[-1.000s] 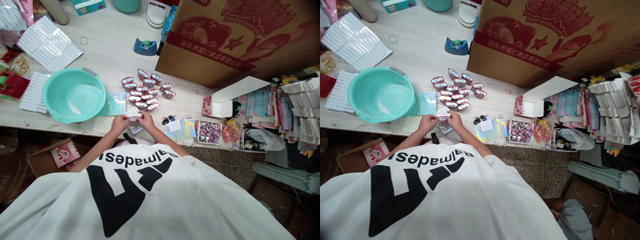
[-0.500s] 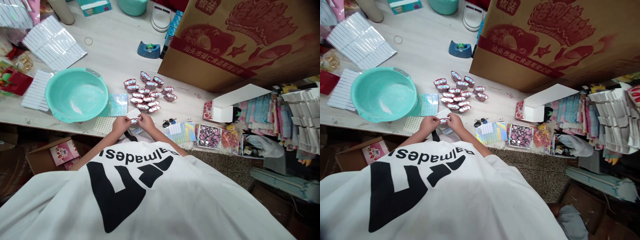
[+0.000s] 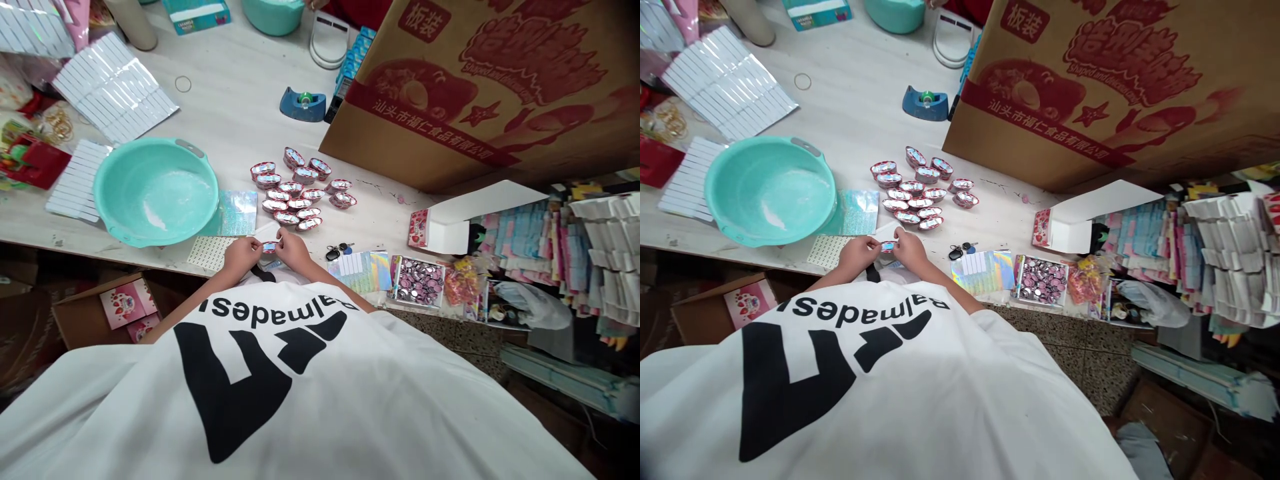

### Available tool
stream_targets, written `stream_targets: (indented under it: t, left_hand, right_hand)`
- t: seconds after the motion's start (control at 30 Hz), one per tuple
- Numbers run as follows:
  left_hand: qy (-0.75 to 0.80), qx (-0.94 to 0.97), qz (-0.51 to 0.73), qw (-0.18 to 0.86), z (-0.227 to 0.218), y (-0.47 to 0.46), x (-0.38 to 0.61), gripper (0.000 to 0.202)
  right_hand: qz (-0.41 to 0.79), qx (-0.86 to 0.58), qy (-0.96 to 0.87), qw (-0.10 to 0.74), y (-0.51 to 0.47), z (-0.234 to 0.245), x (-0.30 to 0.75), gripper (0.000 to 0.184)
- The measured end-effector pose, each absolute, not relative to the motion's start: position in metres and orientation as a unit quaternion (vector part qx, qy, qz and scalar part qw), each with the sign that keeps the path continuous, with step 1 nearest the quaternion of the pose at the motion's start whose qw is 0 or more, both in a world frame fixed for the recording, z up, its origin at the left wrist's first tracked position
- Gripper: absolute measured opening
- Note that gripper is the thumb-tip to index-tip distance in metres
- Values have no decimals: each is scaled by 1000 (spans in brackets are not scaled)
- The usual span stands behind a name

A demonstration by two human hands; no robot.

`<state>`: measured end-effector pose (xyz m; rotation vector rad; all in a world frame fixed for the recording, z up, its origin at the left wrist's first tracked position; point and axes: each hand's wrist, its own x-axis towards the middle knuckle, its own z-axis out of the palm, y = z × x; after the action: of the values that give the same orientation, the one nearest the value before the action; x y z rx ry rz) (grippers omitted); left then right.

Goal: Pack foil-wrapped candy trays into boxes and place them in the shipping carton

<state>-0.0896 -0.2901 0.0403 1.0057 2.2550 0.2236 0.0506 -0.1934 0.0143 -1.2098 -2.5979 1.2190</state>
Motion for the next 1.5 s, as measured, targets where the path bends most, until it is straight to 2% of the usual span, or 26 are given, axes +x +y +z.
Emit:
stream_targets:
  t: [0.1,0.17,0.23,0.3,0.43,0.53,0.63,0.77,0.83,1.0,1.1,1.2,1.27,1.37,1.5]
  left_hand:
    - [870,368,85,317,39,-289,-95,21]
    - [879,350,69,316,34,-287,-102,28]
    - [878,338,55,334,26,-285,-109,36]
    - [860,354,93,356,16,-283,-112,34]
    - [789,401,243,396,-3,-279,-104,33]
    - [748,401,288,443,-12,-285,-103,35]
    - [715,380,325,489,-18,-293,-111,48]
    - [706,359,345,503,-23,-295,-118,59]
    - [697,369,343,511,-26,-293,-118,61]
    - [667,425,316,524,-33,-296,-125,68]
    - [636,512,261,515,-35,-302,-132,69]
    - [623,570,221,488,-34,-304,-136,65]
    - [622,586,209,476,-28,-300,-130,62]
    - [627,592,235,448,-15,-289,-110,55]
    - [765,439,330,337,-3,-285,-81,43]
  right_hand:
    - [329,-399,-856,-15,-188,19,49,16]
    - [312,-422,-850,-44,-183,21,50,16]
    - [328,-441,-832,-79,-180,21,52,19]
    - [358,-437,-820,-97,-180,17,53,15]
    - [416,-424,-803,-57,-185,4,50,15]
    - [465,-442,-766,-50,-184,-5,49,19]
    - [515,-436,-735,-64,-182,-10,49,14]
    - [502,-436,-746,-41,-182,-10,47,12]
    - [490,-439,-752,-32,-181,-9,45,16]
    - [527,-451,-719,-43,-180,-12,50,13]
    - [527,-469,-709,-15,-191,-19,60,29]
    - [494,-444,-747,37,-207,-22,65,64]
    - [455,-424,-781,50,-210,-19,69,60]
    - [403,-397,-823,47,-199,-6,89,40]
    - [379,-474,-790,90,-166,10,147,38]
